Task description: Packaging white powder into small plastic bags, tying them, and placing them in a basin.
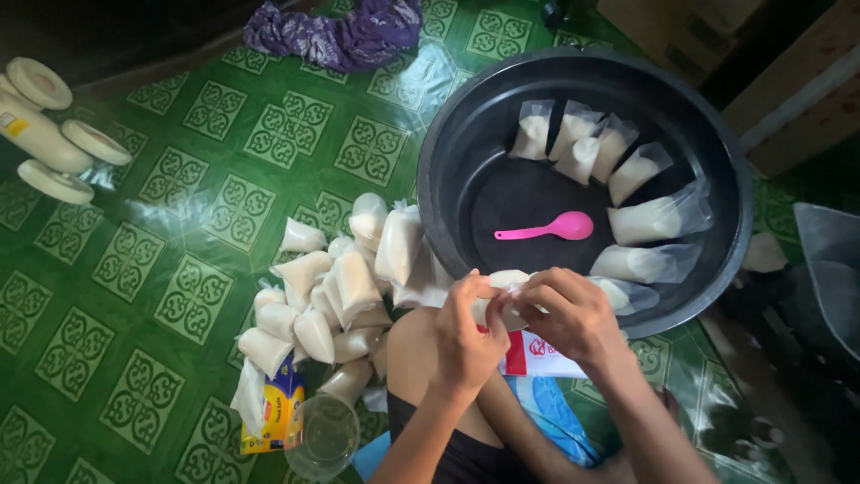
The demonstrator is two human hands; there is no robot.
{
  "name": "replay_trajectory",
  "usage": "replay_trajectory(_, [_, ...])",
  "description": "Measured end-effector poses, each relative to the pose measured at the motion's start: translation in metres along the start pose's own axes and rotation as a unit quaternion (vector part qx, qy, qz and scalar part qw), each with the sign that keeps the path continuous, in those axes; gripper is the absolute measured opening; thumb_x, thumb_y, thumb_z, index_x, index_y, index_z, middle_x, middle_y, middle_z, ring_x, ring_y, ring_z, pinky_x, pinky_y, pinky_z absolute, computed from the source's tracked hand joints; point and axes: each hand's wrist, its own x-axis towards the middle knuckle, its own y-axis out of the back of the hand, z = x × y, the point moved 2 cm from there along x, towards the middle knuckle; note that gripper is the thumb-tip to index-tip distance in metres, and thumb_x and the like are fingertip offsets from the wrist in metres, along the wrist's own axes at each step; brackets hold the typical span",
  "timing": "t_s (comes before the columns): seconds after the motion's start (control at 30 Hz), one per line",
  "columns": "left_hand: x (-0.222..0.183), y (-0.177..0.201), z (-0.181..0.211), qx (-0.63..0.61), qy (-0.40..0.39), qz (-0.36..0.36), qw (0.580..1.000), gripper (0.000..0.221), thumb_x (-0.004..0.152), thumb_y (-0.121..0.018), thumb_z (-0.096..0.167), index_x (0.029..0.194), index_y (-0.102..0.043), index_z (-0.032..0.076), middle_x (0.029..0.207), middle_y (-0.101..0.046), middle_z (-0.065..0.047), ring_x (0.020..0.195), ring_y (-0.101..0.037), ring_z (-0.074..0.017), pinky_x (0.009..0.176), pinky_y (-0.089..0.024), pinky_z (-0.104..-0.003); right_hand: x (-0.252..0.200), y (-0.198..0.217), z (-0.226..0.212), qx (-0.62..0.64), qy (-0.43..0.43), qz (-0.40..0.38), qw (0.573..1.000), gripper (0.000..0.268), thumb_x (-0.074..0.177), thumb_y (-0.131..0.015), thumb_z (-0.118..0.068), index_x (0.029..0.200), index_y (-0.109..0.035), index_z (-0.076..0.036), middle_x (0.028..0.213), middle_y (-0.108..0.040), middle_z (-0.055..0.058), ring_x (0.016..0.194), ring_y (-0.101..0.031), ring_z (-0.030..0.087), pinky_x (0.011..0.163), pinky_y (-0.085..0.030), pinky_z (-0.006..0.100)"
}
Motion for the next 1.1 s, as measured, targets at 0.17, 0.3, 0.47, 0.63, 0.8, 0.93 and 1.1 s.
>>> replay_trajectory(0.17, [0.011,0.002,0.004,-0.040,0.044,-0.030,0.998,0.029,0.084,-0.068,-0.001,0.111,-0.060,0.003,0.076,-0.063,-0.005,0.072,-0.067,-0.0243,0.087,-0.057,-0.041,-0.007,-0.014,0.003,-0.030,-0.033,0.057,0.997,0.016,0.075,-0.076,0.003,0.081,-0.071,-0.011,0.078,-0.065,0.002,0.054,-0.058,0.017,0.053,-0.051,0.027])
replay_trajectory(0.3, [0.026,0.008,-0.007,-0.167,0.171,-0.132,0.962,0.038,0.097,-0.058,0.036,0.125,-0.066,0.012,0.083,-0.063,-0.006,0.085,-0.059,-0.0217,0.090,-0.047,-0.040,-0.014,-0.019,0.004,-0.014,-0.035,0.107,0.994,0.017,0.072,-0.075,0.008,0.078,-0.071,-0.007,0.078,-0.068,0.006,0.058,-0.063,0.021,0.056,-0.053,0.028])
replay_trajectory(0.47, [0.029,-0.002,-0.031,-0.164,0.238,-0.211,0.934,0.025,0.082,-0.077,0.039,0.088,-0.077,0.015,0.083,-0.061,-0.001,0.081,-0.062,-0.0165,0.084,-0.050,-0.032,-0.022,-0.024,0.008,-0.033,-0.051,0.144,0.988,0.018,0.072,-0.076,0.007,0.076,-0.072,-0.010,0.082,-0.072,0.002,0.061,-0.064,0.017,0.059,-0.054,0.025])
replay_trajectory(0.63, [0.030,-0.003,-0.032,-0.174,0.229,-0.182,0.940,0.027,0.081,-0.081,0.028,0.071,-0.069,0.005,0.084,-0.066,-0.005,0.085,-0.073,-0.0230,0.078,-0.058,-0.033,-0.017,-0.016,-0.001,-0.022,-0.081,0.173,0.981,0.022,0.074,-0.074,0.012,0.074,-0.074,-0.010,0.078,-0.072,0.002,0.059,-0.066,0.018,0.059,-0.055,0.028])
replay_trajectory(0.8, [0.021,0.005,-0.034,-0.208,0.186,-0.027,0.960,0.031,0.088,-0.072,0.010,0.069,-0.051,-0.001,0.085,-0.059,-0.011,0.082,-0.075,-0.0305,0.071,-0.061,-0.033,-0.051,-0.016,0.017,0.174,-0.284,0.165,0.928,0.012,0.078,-0.077,0.000,0.070,-0.071,-0.006,0.069,-0.070,0.006,0.056,-0.054,0.010,0.057,-0.048,0.023])
replay_trajectory(0.93, [0.008,0.007,-0.042,-0.191,0.189,-0.024,0.963,0.036,0.091,-0.070,0.021,0.069,-0.050,0.002,0.084,-0.059,-0.008,0.082,-0.077,-0.0269,0.072,-0.061,-0.032,-0.056,-0.022,0.013,0.227,-0.327,0.155,0.904,0.010,0.077,-0.078,0.000,0.070,-0.070,-0.002,0.070,-0.069,0.009,0.060,-0.052,0.010,0.057,-0.047,0.025])
replay_trajectory(1.1, [0.005,0.010,-0.041,-0.264,0.203,-0.058,0.941,0.023,0.090,-0.072,0.013,0.078,-0.060,-0.002,0.092,-0.059,-0.010,0.095,-0.072,-0.0296,0.080,-0.058,-0.034,-0.043,-0.027,0.009,0.286,-0.360,0.153,0.875,0.012,0.086,-0.072,-0.005,0.078,-0.064,-0.001,0.088,-0.074,0.015,0.071,-0.063,0.013,0.065,-0.050,0.025])
